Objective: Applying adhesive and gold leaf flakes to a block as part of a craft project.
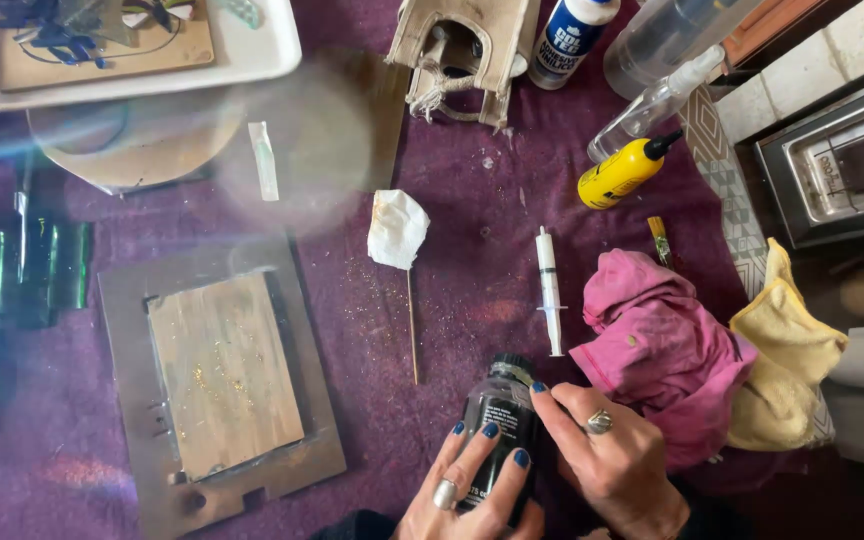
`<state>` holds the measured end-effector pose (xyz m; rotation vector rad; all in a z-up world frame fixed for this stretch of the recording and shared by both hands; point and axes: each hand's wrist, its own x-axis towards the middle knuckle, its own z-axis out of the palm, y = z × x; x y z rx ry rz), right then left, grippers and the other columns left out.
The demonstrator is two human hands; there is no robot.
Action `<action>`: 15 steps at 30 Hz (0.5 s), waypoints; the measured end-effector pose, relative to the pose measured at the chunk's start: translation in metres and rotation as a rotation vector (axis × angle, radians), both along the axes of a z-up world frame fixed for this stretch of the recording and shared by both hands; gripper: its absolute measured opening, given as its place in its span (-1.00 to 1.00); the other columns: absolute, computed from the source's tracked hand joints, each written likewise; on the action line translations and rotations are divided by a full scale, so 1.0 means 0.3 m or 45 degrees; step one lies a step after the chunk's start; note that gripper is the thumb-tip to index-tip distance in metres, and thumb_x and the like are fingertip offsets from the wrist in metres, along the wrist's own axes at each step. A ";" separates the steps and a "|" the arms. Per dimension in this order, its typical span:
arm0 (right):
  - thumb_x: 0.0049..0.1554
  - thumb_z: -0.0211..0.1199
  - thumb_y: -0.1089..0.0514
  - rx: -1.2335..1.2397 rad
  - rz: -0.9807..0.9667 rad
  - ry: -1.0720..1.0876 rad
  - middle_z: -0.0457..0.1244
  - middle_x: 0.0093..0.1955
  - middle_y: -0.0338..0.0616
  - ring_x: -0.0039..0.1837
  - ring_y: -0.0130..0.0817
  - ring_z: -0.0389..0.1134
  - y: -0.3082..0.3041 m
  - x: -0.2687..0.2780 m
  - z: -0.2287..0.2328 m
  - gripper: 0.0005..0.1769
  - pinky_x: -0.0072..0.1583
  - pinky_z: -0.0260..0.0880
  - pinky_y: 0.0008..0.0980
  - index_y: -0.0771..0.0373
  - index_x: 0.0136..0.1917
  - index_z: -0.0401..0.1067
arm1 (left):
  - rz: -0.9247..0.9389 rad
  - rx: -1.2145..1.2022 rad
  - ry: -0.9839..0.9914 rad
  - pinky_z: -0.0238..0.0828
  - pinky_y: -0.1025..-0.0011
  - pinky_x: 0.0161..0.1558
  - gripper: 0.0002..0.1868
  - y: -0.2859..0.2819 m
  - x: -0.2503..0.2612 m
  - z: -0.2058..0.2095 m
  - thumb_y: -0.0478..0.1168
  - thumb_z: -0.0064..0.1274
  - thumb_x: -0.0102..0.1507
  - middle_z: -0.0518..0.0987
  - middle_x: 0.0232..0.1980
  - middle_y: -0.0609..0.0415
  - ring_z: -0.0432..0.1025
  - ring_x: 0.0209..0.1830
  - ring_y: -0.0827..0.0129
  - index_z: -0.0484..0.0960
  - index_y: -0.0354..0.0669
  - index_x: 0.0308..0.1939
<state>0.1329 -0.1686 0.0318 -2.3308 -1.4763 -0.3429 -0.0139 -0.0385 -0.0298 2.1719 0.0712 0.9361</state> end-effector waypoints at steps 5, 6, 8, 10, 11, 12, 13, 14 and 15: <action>-0.08 0.29 0.41 -0.002 -0.021 0.041 0.32 -0.10 -0.15 -0.17 -0.25 0.46 0.006 0.002 -0.001 -0.62 -0.18 0.47 -0.32 0.29 0.05 0.55 | 0.019 0.028 -0.067 0.51 -0.03 0.15 -0.62 0.007 0.017 0.002 -0.20 0.29 0.09 0.58 0.02 0.05 0.58 0.17 0.01 0.65 -0.15 -0.02; -0.08 0.29 0.41 -0.002 -0.027 0.045 0.32 -0.10 -0.15 -0.17 -0.25 0.46 0.014 0.012 0.017 -0.62 -0.18 0.47 -0.32 0.29 0.05 0.55 | 0.014 0.028 -0.064 0.51 -0.03 0.15 -0.62 0.007 0.011 0.006 -0.20 0.29 0.09 0.58 0.02 0.05 0.58 0.17 0.01 0.65 -0.15 -0.02; -0.05 0.28 0.42 -0.063 -0.013 0.190 0.33 -0.12 -0.17 -0.19 -0.24 0.46 0.025 0.044 0.059 -0.67 -0.19 0.49 -0.32 0.31 0.02 0.55 | -0.042 0.179 -0.057 0.49 -0.02 0.19 -0.68 0.004 0.011 0.012 -0.17 0.30 0.19 0.59 0.04 0.14 0.56 0.20 0.07 0.63 -0.13 -0.02; -0.02 0.28 0.42 -0.039 -0.057 0.295 0.33 -0.13 -0.18 -0.19 -0.26 0.47 0.028 0.052 0.074 -0.73 -0.20 0.49 -0.34 0.31 0.00 0.54 | -0.047 0.307 -0.114 0.49 -0.02 0.22 -0.73 0.016 0.017 0.017 -0.19 0.29 0.20 0.56 0.05 0.16 0.55 0.22 0.08 0.61 -0.05 -0.04; 0.02 0.28 0.42 -0.009 -0.095 0.407 0.34 -0.13 -0.18 -0.19 -0.28 0.48 0.032 0.054 0.081 -0.78 -0.21 0.49 -0.37 0.31 -0.03 0.54 | -0.048 0.442 -0.162 0.49 -0.02 0.24 -0.76 0.022 0.016 0.020 -0.22 0.27 0.22 0.54 0.06 0.19 0.53 0.24 0.08 0.59 0.04 -0.07; 0.02 0.28 0.42 -0.009 -0.090 0.404 0.34 -0.13 -0.18 -0.19 -0.28 0.48 0.033 0.054 0.076 -0.78 -0.21 0.49 -0.37 0.31 -0.03 0.54 | -0.042 0.443 -0.165 0.49 -0.02 0.24 -0.76 0.006 0.003 -0.013 -0.22 0.27 0.22 0.54 0.06 0.19 0.53 0.24 0.08 0.59 0.04 -0.07; 0.02 0.28 0.42 -0.011 -0.051 0.360 0.32 -0.15 -0.19 -0.20 -0.29 0.47 0.033 0.054 0.072 -0.76 -0.21 0.49 -0.37 0.31 -0.01 0.54 | -0.060 0.355 -0.094 0.51 -0.03 0.20 -0.75 -0.011 -0.010 -0.044 -0.18 0.31 0.23 0.55 0.09 0.19 0.55 0.22 0.09 0.62 -0.01 -0.05; 0.02 0.28 0.43 -0.012 -0.014 0.313 0.31 -0.17 -0.20 -0.21 -0.29 0.47 0.031 0.049 0.066 -0.73 -0.21 0.48 -0.36 0.31 0.02 0.54 | -0.079 0.269 -0.027 0.52 -0.05 0.16 -0.72 -0.029 -0.026 -0.078 -0.14 0.35 0.24 0.56 0.12 0.20 0.57 0.21 0.10 0.66 -0.05 -0.03; 0.02 0.28 0.43 -0.009 -0.011 0.306 0.31 -0.17 -0.20 -0.21 -0.29 0.47 0.031 0.047 0.064 -0.73 -0.21 0.48 -0.36 0.31 0.02 0.54 | -0.076 0.272 -0.033 0.52 -0.05 0.16 -0.72 0.004 -0.007 -0.053 -0.14 0.35 0.24 0.56 0.12 0.20 0.57 0.21 0.10 0.66 -0.05 -0.03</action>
